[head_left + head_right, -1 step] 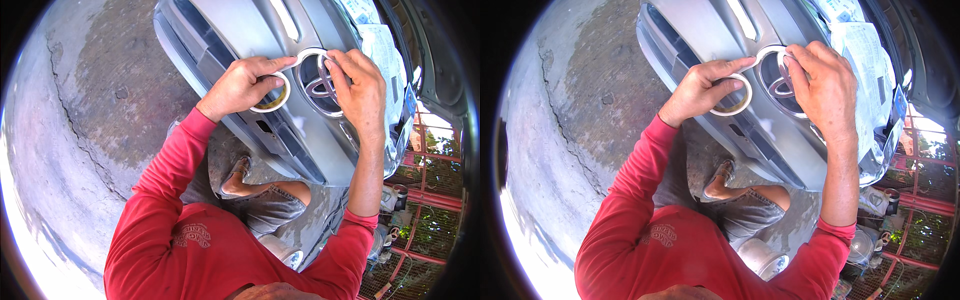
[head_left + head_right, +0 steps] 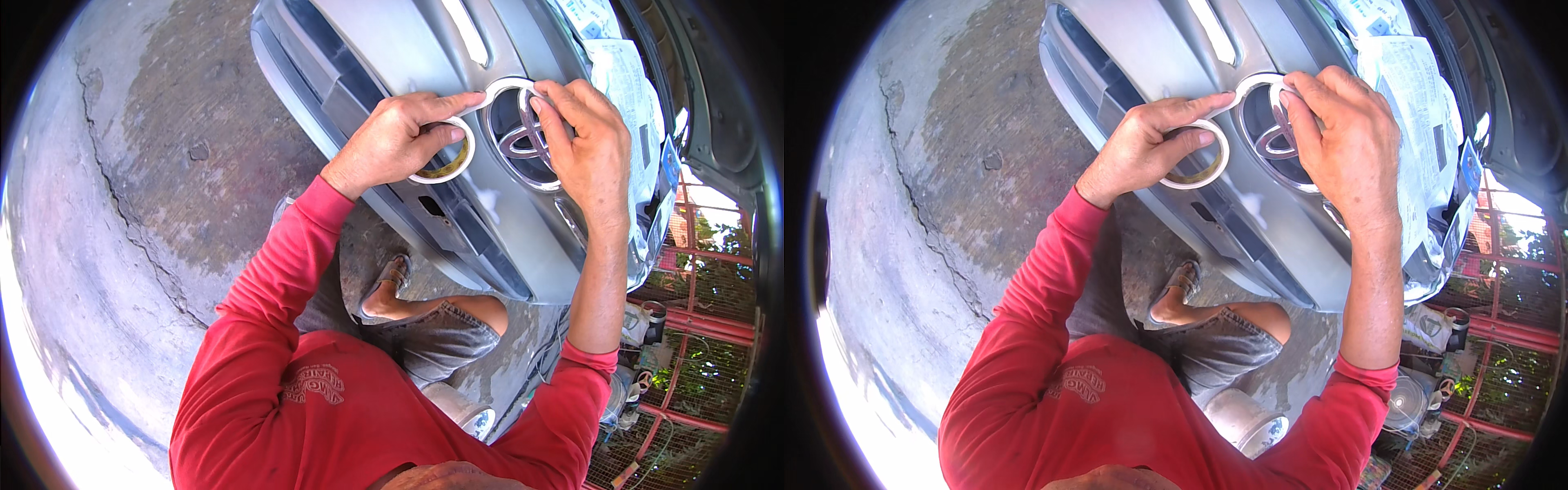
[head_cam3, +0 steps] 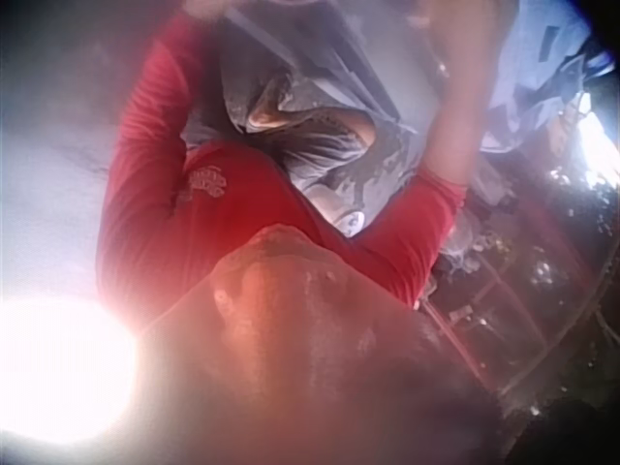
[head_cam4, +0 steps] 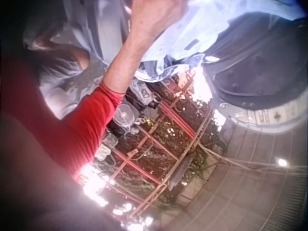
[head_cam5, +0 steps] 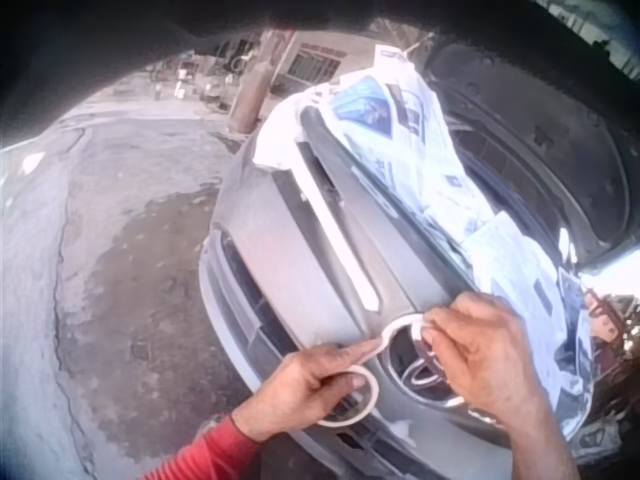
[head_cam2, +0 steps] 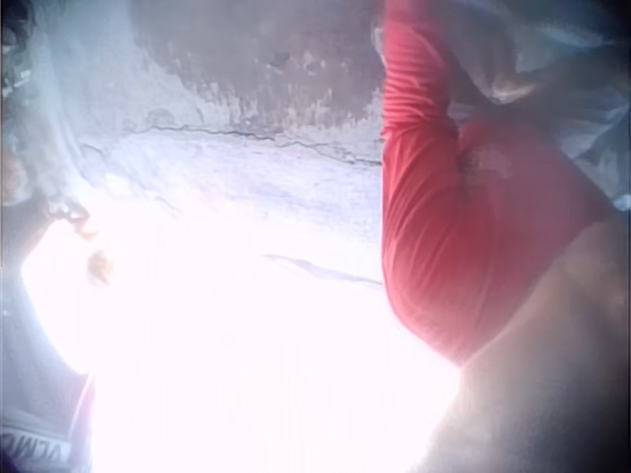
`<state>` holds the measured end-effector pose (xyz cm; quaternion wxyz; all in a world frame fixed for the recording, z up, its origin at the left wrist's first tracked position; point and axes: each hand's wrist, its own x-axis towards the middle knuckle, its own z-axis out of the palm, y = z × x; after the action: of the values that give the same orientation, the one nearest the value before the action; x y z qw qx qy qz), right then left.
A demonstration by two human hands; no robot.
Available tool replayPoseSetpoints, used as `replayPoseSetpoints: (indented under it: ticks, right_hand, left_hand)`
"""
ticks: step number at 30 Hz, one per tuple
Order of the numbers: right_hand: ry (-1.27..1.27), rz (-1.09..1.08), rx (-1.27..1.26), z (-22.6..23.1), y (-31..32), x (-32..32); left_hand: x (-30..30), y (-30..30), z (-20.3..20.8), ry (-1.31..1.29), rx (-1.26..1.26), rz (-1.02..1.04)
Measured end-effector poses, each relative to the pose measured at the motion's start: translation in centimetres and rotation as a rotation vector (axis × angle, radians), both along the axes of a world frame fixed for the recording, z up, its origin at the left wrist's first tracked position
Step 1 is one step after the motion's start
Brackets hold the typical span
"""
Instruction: The person applies masking tape around the Toyota emblem and along the bumper edges of a silver car. They smooth the tape to ensure adhesion and continue taping the lower bumper area, preparing the surface for painting or detailing.
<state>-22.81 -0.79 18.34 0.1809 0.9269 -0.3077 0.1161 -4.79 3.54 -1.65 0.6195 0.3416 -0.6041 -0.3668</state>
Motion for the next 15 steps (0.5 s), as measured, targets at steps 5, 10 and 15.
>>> replayPoseSetpoints:
  ticks: [5, 10, 15]
  right_hand:
    - [-0.015, 0.024, -0.002, 0.1, -0.5, 0.2]
    - [-0.022, -0.025, 0.078, 0.6, -0.3, 0.7]
    - [0.142, 0.077, -0.095, 0.3, -0.7, 1.5]
  left_hand:
    - [-0.7, -0.4, -0.2, 0.126, -0.014, -0.020]
    - [-1.0, -0.1, 0.3, 0.277, 0.097, -0.119]
    - [-1.4, -0.2, -0.4, 0.242, 0.097, -0.081]
